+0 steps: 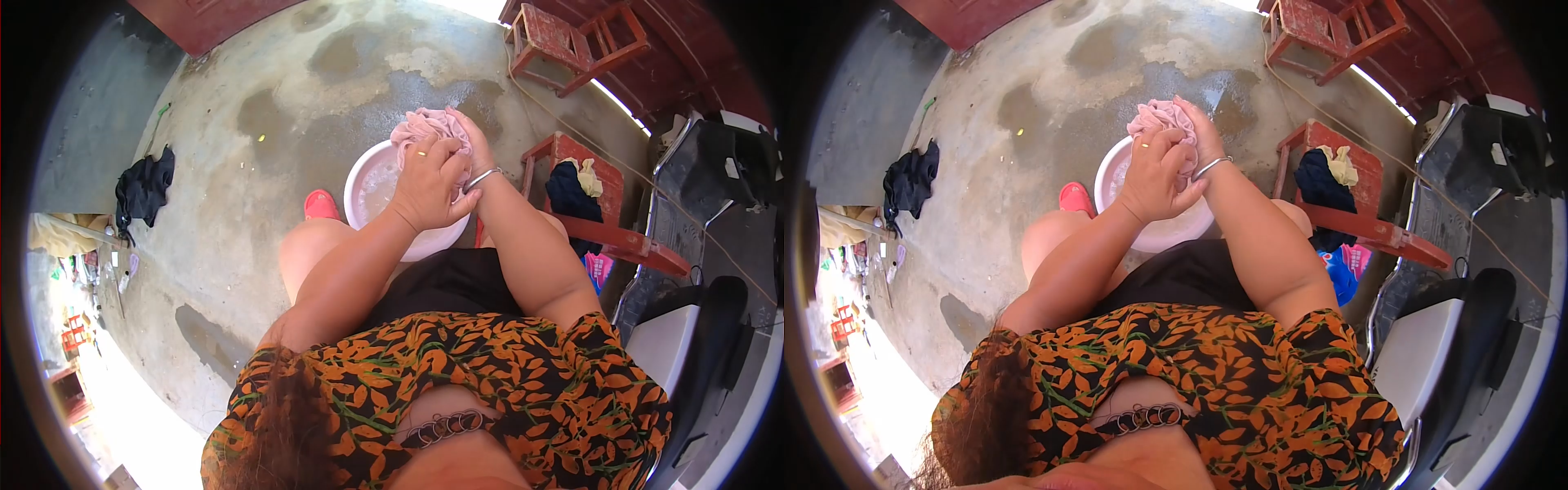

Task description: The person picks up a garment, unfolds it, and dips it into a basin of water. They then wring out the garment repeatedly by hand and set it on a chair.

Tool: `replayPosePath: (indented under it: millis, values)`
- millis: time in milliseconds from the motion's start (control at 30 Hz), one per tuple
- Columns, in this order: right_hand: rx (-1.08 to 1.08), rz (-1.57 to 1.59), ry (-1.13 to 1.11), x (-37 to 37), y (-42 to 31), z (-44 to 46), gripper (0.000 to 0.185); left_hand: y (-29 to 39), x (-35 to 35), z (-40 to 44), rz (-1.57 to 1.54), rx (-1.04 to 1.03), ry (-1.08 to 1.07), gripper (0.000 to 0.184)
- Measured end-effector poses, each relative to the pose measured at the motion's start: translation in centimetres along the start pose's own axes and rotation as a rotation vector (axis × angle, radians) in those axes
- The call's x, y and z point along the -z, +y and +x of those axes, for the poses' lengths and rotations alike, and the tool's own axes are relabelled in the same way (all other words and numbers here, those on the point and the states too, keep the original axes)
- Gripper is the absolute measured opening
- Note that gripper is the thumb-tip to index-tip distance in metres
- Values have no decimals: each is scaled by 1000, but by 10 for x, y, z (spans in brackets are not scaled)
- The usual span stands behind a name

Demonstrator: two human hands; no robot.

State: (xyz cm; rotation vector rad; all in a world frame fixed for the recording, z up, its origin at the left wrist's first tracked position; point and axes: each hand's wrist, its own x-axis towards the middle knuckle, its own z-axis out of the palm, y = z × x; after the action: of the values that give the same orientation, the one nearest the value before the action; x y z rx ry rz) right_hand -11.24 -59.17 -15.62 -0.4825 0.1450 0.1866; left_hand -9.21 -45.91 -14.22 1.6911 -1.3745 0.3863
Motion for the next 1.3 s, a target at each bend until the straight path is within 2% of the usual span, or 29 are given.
replayPosePath:
  millis: [67, 100, 133, 200, 267, 333, 467, 533, 567, 633, 667, 733, 867, 967, 1067, 1133, 1300]
  values:
    - [181, -97, 276, -18, 18, -2, 34, -2, -6, -1, 130, 2, 107, 25]
    - [171, -50, 451, -22, 21, 3, 21, -12, -4, 0, 134, 34, 151, 24]
    - [166, -46, 455, -15, 23, 5, 21, -18, -4, 0, 133, 41, 147, 24]
    - [250, -304, 413, -10, 24, 13, 26, -29, 0, 6, 87, 210, 263, 22]
    - [251, -304, 436, -4, 28, 14, 20, -33, 4, 5, 79, 291, 238, 19]
    - [350, -342, 399, -1, 32, 17, 14, -37, 6, 4, 83, 439, 231, 17]
    - [389, -409, 491, -10, 32, 16, 7, -43, 6, 4, 92, 499, 247, 18]
    - [421, -686, 592, -8, 32, 15, 13, -49, 5, 3, 104, 533, 208, 21]
    - [421, -686, 593, -7, 32, 14, 13, -49, 6, 3, 104, 533, 208, 21]
    - [513, -1051, 583, -7, 32, 13, 20, -51, 8, 2, 87, 630, 129, 25]
    - [513, -1053, 583, -8, 31, 12, 20, -50, 9, 2, 86, 630, 130, 25]
    - [578, -1278, 564, -10, 29, 10, 22, -47, 11, 2, -26, 711, 104, 28]
    - [498, -1365, 553, -20, 24, 4, 24, -45, 17, 1, -40, 693, 72, 31]
    - [528, -1458, 531, -23, 23, 2, 24, -47, 16, -1, -133, 785, 50, 33]
    - [466, -1451, 526, -25, 22, 0, 24, -50, 17, -3, -140, 701, 67, 34]
    - [467, -1468, 500, -23, 22, -1, 25, -45, 18, -2, -155, 814, 4, 32]
    - [452, -1455, 564, -19, 25, -3, 27, -44, 20, -2, -224, 851, -7, 31]
